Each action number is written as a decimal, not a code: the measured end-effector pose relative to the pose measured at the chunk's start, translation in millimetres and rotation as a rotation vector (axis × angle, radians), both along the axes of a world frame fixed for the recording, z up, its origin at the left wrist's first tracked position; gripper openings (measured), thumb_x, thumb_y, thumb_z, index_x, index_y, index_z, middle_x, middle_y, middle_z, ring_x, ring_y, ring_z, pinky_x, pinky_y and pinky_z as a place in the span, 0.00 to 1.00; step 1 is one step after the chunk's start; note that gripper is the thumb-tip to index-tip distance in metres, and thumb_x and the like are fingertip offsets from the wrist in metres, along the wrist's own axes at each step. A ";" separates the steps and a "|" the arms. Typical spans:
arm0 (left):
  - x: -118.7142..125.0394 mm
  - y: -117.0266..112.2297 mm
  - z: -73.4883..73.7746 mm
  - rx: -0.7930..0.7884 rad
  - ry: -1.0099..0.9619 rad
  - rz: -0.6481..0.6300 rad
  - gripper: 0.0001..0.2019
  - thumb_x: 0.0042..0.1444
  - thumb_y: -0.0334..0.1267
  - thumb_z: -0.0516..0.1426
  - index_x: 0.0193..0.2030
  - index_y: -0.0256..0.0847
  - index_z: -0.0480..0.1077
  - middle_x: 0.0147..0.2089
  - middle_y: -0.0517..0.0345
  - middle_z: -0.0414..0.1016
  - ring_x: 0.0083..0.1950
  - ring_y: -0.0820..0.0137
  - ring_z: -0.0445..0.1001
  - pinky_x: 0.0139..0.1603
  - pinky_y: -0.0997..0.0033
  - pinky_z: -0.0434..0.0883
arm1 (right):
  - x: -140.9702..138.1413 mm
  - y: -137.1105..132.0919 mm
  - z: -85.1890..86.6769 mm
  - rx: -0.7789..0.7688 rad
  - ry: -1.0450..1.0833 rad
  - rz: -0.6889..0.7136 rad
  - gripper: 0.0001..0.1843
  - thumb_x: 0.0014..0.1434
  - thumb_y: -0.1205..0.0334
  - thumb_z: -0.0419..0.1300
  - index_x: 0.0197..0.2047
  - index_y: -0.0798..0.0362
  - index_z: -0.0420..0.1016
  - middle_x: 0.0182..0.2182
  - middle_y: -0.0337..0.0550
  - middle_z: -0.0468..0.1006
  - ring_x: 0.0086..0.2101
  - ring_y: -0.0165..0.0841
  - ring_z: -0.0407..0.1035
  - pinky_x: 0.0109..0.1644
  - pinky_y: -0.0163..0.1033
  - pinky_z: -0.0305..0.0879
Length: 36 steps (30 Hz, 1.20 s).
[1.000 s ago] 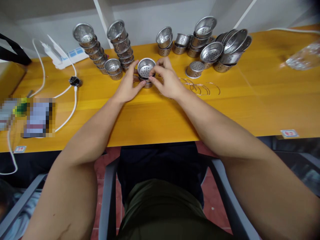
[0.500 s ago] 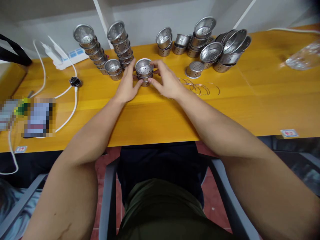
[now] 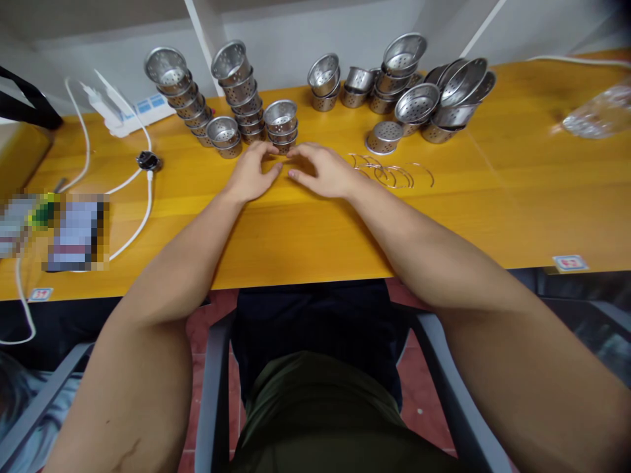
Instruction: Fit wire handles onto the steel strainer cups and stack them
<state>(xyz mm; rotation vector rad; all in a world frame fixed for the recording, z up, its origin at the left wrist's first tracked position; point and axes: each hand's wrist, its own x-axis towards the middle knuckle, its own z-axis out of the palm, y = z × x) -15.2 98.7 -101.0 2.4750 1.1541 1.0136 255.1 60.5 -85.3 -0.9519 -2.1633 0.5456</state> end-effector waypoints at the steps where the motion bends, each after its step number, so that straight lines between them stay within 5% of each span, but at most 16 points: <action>1: -2.0 2.7 -1.6 -0.007 0.004 -0.005 0.20 0.69 0.40 0.67 0.66 0.40 0.81 0.71 0.37 0.86 0.75 0.43 0.85 0.84 0.40 0.81 | 2.1 0.0 2.3 -0.002 -0.004 -0.006 0.30 0.76 0.28 0.72 0.64 0.44 0.87 0.66 0.58 0.87 0.68 0.66 0.80 0.82 0.77 0.72; 7: -13.2 15.6 -9.9 -0.087 0.022 0.001 0.34 0.68 0.45 0.71 0.79 0.39 0.76 0.88 0.32 0.70 0.93 0.39 0.67 0.97 0.32 0.64 | 37.6 -2.5 41.4 0.090 -0.106 -0.243 0.18 0.81 0.35 0.69 0.50 0.40 0.82 0.60 0.58 0.86 0.65 0.63 0.77 0.80 0.73 0.73; 11: -17.6 20.3 -14.9 -0.060 -0.030 -0.003 0.32 0.68 0.50 0.72 0.76 0.46 0.77 0.88 0.37 0.70 0.90 0.39 0.70 0.95 0.30 0.67 | 68.3 -11.7 71.1 0.070 -0.263 -0.582 0.06 0.85 0.53 0.67 0.58 0.43 0.84 0.67 0.61 0.82 0.68 0.60 0.76 0.81 0.67 0.72; 16: -18.2 22.8 -15.1 -0.014 -0.054 -0.011 0.30 0.70 0.56 0.72 0.73 0.49 0.78 0.83 0.40 0.76 0.86 0.40 0.75 0.93 0.34 0.70 | 91.4 -14.8 75.2 -0.216 -0.517 -0.941 0.34 0.80 0.61 0.78 0.80 0.67 0.77 0.78 0.79 0.72 0.80 0.69 0.65 0.83 0.69 0.67; 22: -15.5 19.7 -9.6 -0.025 -0.052 -0.006 0.28 0.72 0.58 0.70 0.72 0.50 0.79 0.83 0.39 0.75 0.86 0.40 0.74 0.94 0.33 0.69 | 102.4 7.0 49.9 -0.316 -0.318 -0.904 0.40 0.72 0.49 0.86 0.77 0.51 0.77 0.79 0.79 0.67 0.77 0.72 0.66 0.83 0.77 0.61; 24: -14.2 16.3 -6.2 -0.015 -0.062 -0.002 0.28 0.73 0.61 0.69 0.71 0.49 0.79 0.83 0.39 0.75 0.85 0.40 0.75 0.93 0.33 0.70 | 100.1 11.9 44.0 -0.331 -0.346 -0.915 0.46 0.70 0.53 0.86 0.81 0.56 0.73 0.81 0.80 0.65 0.77 0.70 0.66 0.84 0.72 0.62; 27: -11.7 9.3 1.2 0.011 -0.083 -0.001 0.29 0.75 0.66 0.66 0.69 0.49 0.79 0.81 0.39 0.77 0.79 0.42 0.80 0.88 0.35 0.76 | 97.6 16.4 35.7 -0.316 -0.389 -0.868 0.37 0.69 0.58 0.82 0.74 0.63 0.78 0.76 0.81 0.72 0.73 0.67 0.72 0.81 0.67 0.67; 32: -7.2 -5.7 15.8 0.024 -0.105 0.039 0.29 0.79 0.72 0.62 0.70 0.53 0.78 0.81 0.41 0.77 0.72 0.43 0.84 0.82 0.33 0.82 | 96.0 17.8 31.0 0.077 0.086 -0.557 0.30 0.66 0.31 0.81 0.65 0.27 0.80 0.55 0.53 0.86 0.67 0.61 0.70 0.76 0.68 0.68; 36: -2.7 -10.5 17.4 0.031 -0.115 -0.011 0.34 0.79 0.76 0.61 0.76 0.55 0.75 0.81 0.40 0.75 0.73 0.42 0.85 0.78 0.37 0.85 | 71.9 -0.2 46.3 0.237 0.153 -0.356 0.37 0.66 0.25 0.77 0.71 0.28 0.79 0.59 0.54 0.84 0.71 0.63 0.65 0.83 0.66 0.64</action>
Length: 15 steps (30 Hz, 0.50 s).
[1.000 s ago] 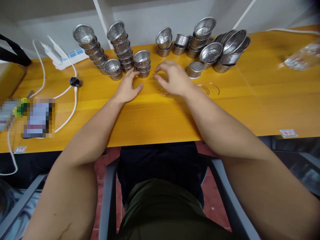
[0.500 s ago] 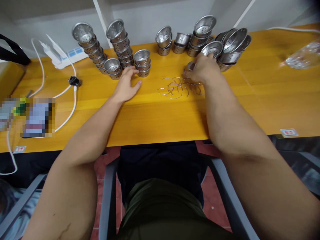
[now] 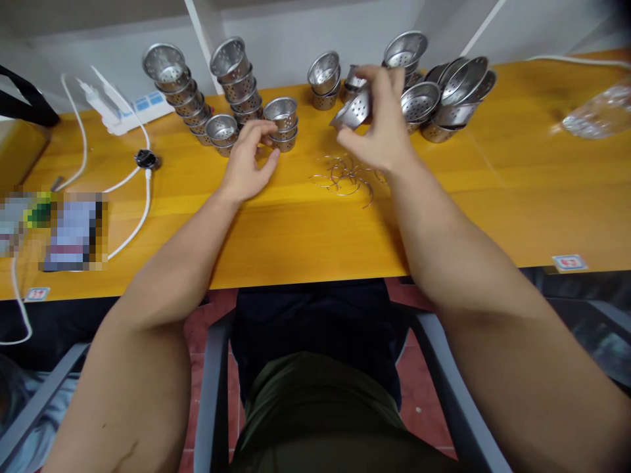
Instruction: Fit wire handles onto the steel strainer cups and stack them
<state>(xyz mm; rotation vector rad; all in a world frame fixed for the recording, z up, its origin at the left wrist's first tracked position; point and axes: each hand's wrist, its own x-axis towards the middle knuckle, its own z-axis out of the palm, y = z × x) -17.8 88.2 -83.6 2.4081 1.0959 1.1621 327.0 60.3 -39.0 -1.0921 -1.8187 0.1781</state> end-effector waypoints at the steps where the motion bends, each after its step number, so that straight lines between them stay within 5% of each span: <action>1: 1.4 0.7 -2.0 0.003 -0.002 -0.030 0.36 0.79 0.77 0.60 0.79 0.55 0.73 0.81 0.39 0.75 0.73 0.42 0.85 0.78 0.37 0.84 | -8.7 -5.8 3.2 0.022 -0.008 0.038 0.38 0.65 0.27 0.78 0.71 0.32 0.80 0.62 0.55 0.82 0.70 0.64 0.67 0.83 0.68 0.66; 8: 9.4 6.3 -19.2 -0.028 -0.049 -0.282 0.58 0.72 0.84 0.65 0.94 0.52 0.53 0.89 0.34 0.65 0.84 0.36 0.76 0.84 0.37 0.80 | -51.1 -19.1 -3.3 -0.069 -0.050 0.278 0.27 0.65 0.35 0.84 0.55 0.36 0.80 0.65 0.51 0.80 0.70 0.65 0.71 0.77 0.76 0.75; 15: 10.4 2.4 -17.1 -0.054 -0.093 -0.266 0.57 0.69 0.84 0.69 0.89 0.50 0.60 0.84 0.32 0.70 0.83 0.33 0.76 0.81 0.32 0.82 | -56.6 -21.8 -0.3 -0.158 -0.133 0.270 0.30 0.64 0.32 0.87 0.57 0.35 0.84 0.68 0.50 0.83 0.72 0.66 0.73 0.80 0.78 0.72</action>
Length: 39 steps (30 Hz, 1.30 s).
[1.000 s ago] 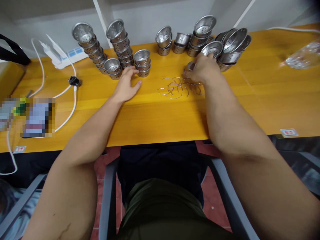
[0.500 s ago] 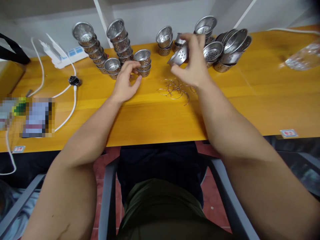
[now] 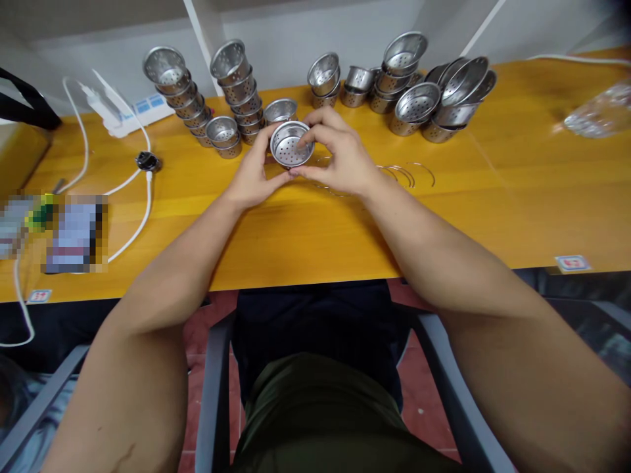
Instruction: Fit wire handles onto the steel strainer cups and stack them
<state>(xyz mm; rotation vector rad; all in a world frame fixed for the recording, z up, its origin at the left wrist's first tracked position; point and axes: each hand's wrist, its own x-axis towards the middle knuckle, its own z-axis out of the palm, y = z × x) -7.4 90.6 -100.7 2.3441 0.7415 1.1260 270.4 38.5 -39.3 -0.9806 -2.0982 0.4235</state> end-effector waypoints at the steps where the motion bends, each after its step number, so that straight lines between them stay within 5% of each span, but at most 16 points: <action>1: -0.3 -0.5 0.4 -0.004 0.001 -0.002 0.55 0.70 0.82 0.69 0.88 0.49 0.61 0.84 0.31 0.70 0.82 0.34 0.76 0.80 0.32 0.82 | -0.6 -2.6 1.5 -0.008 -0.008 -0.011 0.30 0.66 0.30 0.85 0.59 0.35 0.84 0.68 0.50 0.83 0.71 0.66 0.73 0.80 0.76 0.73; 5: -2.0 -2.8 2.4 0.013 0.032 -0.014 0.50 0.70 0.70 0.73 0.87 0.47 0.63 0.83 0.34 0.72 0.82 0.35 0.76 0.81 0.34 0.83 | -2.8 -12.1 6.7 -0.074 -0.026 -0.112 0.31 0.75 0.26 0.75 0.69 0.34 0.80 0.63 0.50 0.87 0.67 0.62 0.79 0.75 0.70 0.79; 9: 0.6 -5.3 4.0 0.065 0.078 -0.068 0.49 0.69 0.63 0.75 0.88 0.49 0.64 0.84 0.39 0.72 0.86 0.35 0.73 0.90 0.33 0.74 | -3.2 -17.1 12.5 -0.128 -0.096 -0.194 0.23 0.79 0.32 0.73 0.65 0.35 0.80 0.55 0.48 0.90 0.59 0.60 0.84 0.71 0.65 0.81; 12: 7.2 -7.2 1.0 0.078 0.078 -0.128 0.52 0.70 0.67 0.75 0.90 0.52 0.60 0.86 0.40 0.69 0.89 0.36 0.70 0.95 0.33 0.65 | -3.6 -20.3 15.6 -0.153 -0.170 -0.250 0.18 0.81 0.36 0.70 0.63 0.35 0.80 0.51 0.47 0.90 0.58 0.61 0.84 0.69 0.64 0.81; 16: 15.8 -4.3 -7.8 0.034 0.005 -0.192 0.58 0.68 0.81 0.71 0.90 0.51 0.56 0.84 0.39 0.70 0.87 0.36 0.72 0.91 0.32 0.71 | -7.4 -23.3 15.9 -0.091 -0.237 -0.241 0.15 0.83 0.43 0.68 0.66 0.35 0.79 0.49 0.47 0.90 0.59 0.64 0.83 0.71 0.69 0.78; 23: 11.0 11.9 -14.2 0.046 -0.043 -0.190 0.54 0.68 0.82 0.73 0.84 0.50 0.60 0.76 0.43 0.76 0.80 0.37 0.80 0.85 0.31 0.76 | -18.3 -25.8 15.9 0.032 -0.173 -0.061 0.21 0.81 0.50 0.68 0.73 0.32 0.79 0.63 0.50 0.84 0.71 0.62 0.75 0.77 0.71 0.75; 26: 6.2 14.4 -15.5 -0.012 -0.077 -0.218 0.54 0.64 0.81 0.76 0.80 0.49 0.63 0.73 0.45 0.77 0.77 0.38 0.83 0.81 0.28 0.79 | -16.2 -21.5 8.7 0.004 -0.108 0.034 0.22 0.83 0.44 0.68 0.74 0.38 0.79 0.60 0.52 0.86 0.63 0.60 0.80 0.74 0.67 0.79; 32: 5.0 12.8 -15.2 -0.222 -0.124 -0.263 0.51 0.59 0.77 0.82 0.76 0.51 0.72 0.69 0.49 0.82 0.74 0.38 0.85 0.81 0.26 0.80 | -10.2 -8.7 -9.5 -0.136 0.126 0.031 0.32 0.83 0.22 0.64 0.64 0.41 0.82 0.39 0.44 0.82 0.46 0.52 0.83 0.58 0.60 0.87; 39: 7.2 8.2 -13.7 -0.279 -0.089 -0.258 0.55 0.57 0.84 0.79 0.75 0.46 0.73 0.72 0.40 0.83 0.75 0.39 0.86 0.79 0.30 0.83 | -14.9 -19.8 2.7 -0.452 0.228 -0.066 0.39 0.73 0.11 0.66 0.60 0.37 0.79 0.35 0.41 0.82 0.35 0.50 0.83 0.43 0.61 0.89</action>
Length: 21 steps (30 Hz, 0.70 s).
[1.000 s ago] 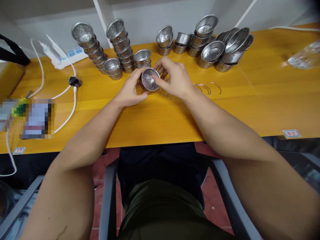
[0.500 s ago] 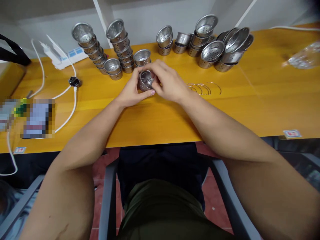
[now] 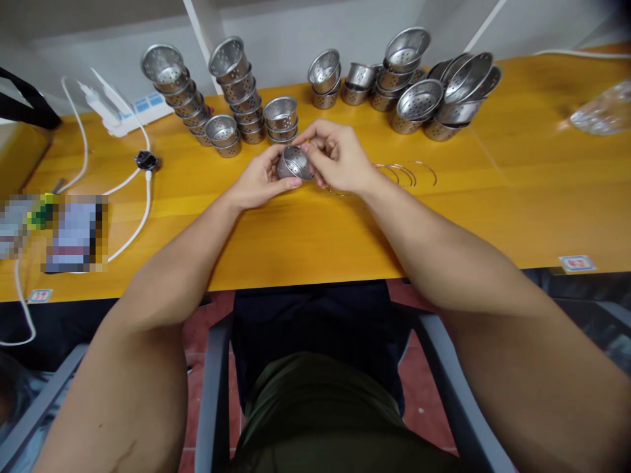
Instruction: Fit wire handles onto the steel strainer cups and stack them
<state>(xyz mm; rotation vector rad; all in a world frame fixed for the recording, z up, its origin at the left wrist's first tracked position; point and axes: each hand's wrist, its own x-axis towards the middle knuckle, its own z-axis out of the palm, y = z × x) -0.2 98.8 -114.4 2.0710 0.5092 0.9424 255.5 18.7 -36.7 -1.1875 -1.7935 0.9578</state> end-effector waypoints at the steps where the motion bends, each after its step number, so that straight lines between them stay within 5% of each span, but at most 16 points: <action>1: -1.0 0.4 0.1 -0.019 0.010 0.014 0.56 0.56 0.84 0.79 0.75 0.46 0.73 0.72 0.39 0.84 0.75 0.38 0.86 0.79 0.28 0.83 | -1.3 -1.5 2.0 -0.018 0.020 -0.024 0.40 0.71 0.10 0.66 0.60 0.37 0.78 0.35 0.42 0.82 0.35 0.50 0.84 0.42 0.61 0.88; 8: -17.3 10.8 -1.3 0.020 -0.008 0.177 0.61 0.46 0.91 0.78 0.72 0.46 0.75 0.68 0.42 0.83 0.72 0.38 0.86 0.77 0.29 0.83 | 3.7 11.4 -6.1 0.085 0.208 -0.232 0.41 0.68 0.11 0.64 0.64 0.35 0.69 0.39 0.40 0.85 0.36 0.49 0.83 0.39 0.55 0.82; 12: -43.5 22.8 11.3 0.226 0.055 0.383 0.56 0.57 0.93 0.71 0.74 0.50 0.73 0.72 0.45 0.82 0.76 0.41 0.79 0.83 0.30 0.76 | 27.5 33.9 -18.8 0.146 0.011 -0.279 0.35 0.74 0.16 0.64 0.55 0.40 0.70 0.39 0.45 0.84 0.39 0.49 0.80 0.49 0.58 0.80; 16: -83.8 37.2 27.2 0.393 0.081 0.616 0.48 0.78 0.89 0.45 0.86 0.56 0.50 0.82 0.57 0.73 0.89 0.51 0.60 0.88 0.33 0.64 | 50.7 52.0 -24.2 0.232 -0.218 -0.304 0.26 0.76 0.31 0.72 0.44 0.40 0.69 0.44 0.51 0.85 0.51 0.52 0.77 0.62 0.61 0.77; 18: -101.7 43.1 29.3 0.436 0.098 0.729 0.46 0.79 0.87 0.36 0.85 0.55 0.47 0.83 0.59 0.72 0.88 0.56 0.58 0.85 0.36 0.66 | 57.5 56.4 -24.8 0.255 -0.286 -0.313 0.23 0.76 0.39 0.73 0.40 0.41 0.68 0.46 0.54 0.85 0.52 0.52 0.76 0.64 0.61 0.75; 21: -119.2 52.8 23.0 0.356 0.043 0.903 0.51 0.71 0.94 0.43 0.78 0.53 0.54 0.81 0.63 0.71 0.75 0.64 0.67 0.78 0.42 0.74 | 61.9 57.6 -25.8 0.246 -0.341 -0.303 0.21 0.73 0.43 0.73 0.37 0.41 0.68 0.43 0.55 0.83 0.52 0.53 0.75 0.63 0.62 0.73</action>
